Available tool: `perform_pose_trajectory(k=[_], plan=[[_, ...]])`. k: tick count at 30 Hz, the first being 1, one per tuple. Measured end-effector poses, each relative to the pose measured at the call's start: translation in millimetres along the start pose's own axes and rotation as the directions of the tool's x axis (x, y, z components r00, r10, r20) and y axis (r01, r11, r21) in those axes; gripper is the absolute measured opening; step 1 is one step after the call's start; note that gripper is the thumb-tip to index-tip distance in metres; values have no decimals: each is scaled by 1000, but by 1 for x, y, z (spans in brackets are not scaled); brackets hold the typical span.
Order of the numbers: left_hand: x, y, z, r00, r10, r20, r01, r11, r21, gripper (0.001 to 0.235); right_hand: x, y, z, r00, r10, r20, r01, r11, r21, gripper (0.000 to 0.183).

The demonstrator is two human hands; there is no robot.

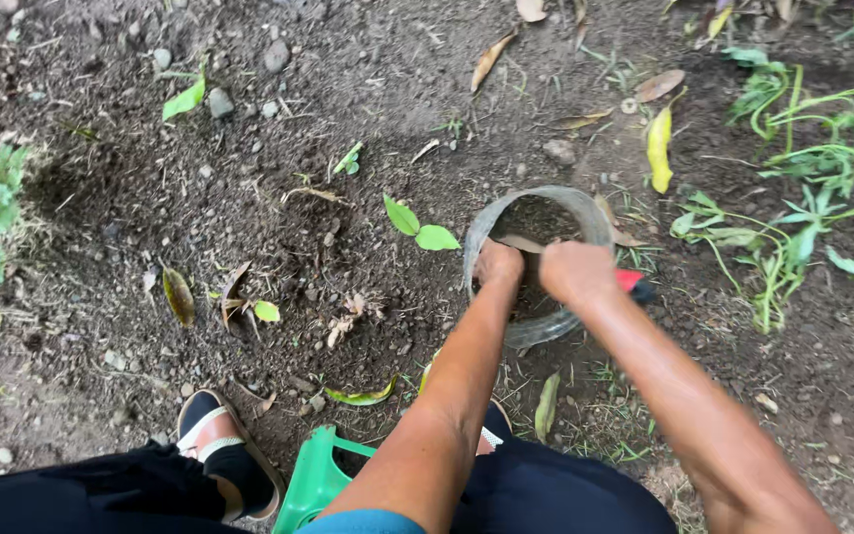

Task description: The person sits on a small stool in a garden and uses a small hand hoe to loosen the soil around small plants. They pull weeds from the ground by hand and place them into a clear plastic bucket. The person repeats this process, moving between different small plants in the garden bed.

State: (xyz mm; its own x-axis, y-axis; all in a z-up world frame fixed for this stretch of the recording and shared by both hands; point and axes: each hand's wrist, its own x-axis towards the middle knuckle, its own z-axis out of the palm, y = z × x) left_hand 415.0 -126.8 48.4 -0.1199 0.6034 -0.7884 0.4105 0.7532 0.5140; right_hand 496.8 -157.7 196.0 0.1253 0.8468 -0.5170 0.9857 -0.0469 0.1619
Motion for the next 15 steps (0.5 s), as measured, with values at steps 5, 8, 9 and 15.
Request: perform_pose_trajectory(k=[5,8,9,15], plan=[[50,-43,54,972,202,-116,-195,979,66,57,6,-6,-5,988,153,-13,-153,988,26,31],[74,-55,68,955,225,-192,-228,974,8,50,11,-24,-6,972,199,121,-211,973,95,33],[74,-54,68,945,236,-225,-242,970,0,47,9,-23,-12,963,200,181,-224,967,124,34],[-4,-15,14,993,122,2,-122,991,-55,70,-31,1,-49,909,230,346,-300,940,162,40]])
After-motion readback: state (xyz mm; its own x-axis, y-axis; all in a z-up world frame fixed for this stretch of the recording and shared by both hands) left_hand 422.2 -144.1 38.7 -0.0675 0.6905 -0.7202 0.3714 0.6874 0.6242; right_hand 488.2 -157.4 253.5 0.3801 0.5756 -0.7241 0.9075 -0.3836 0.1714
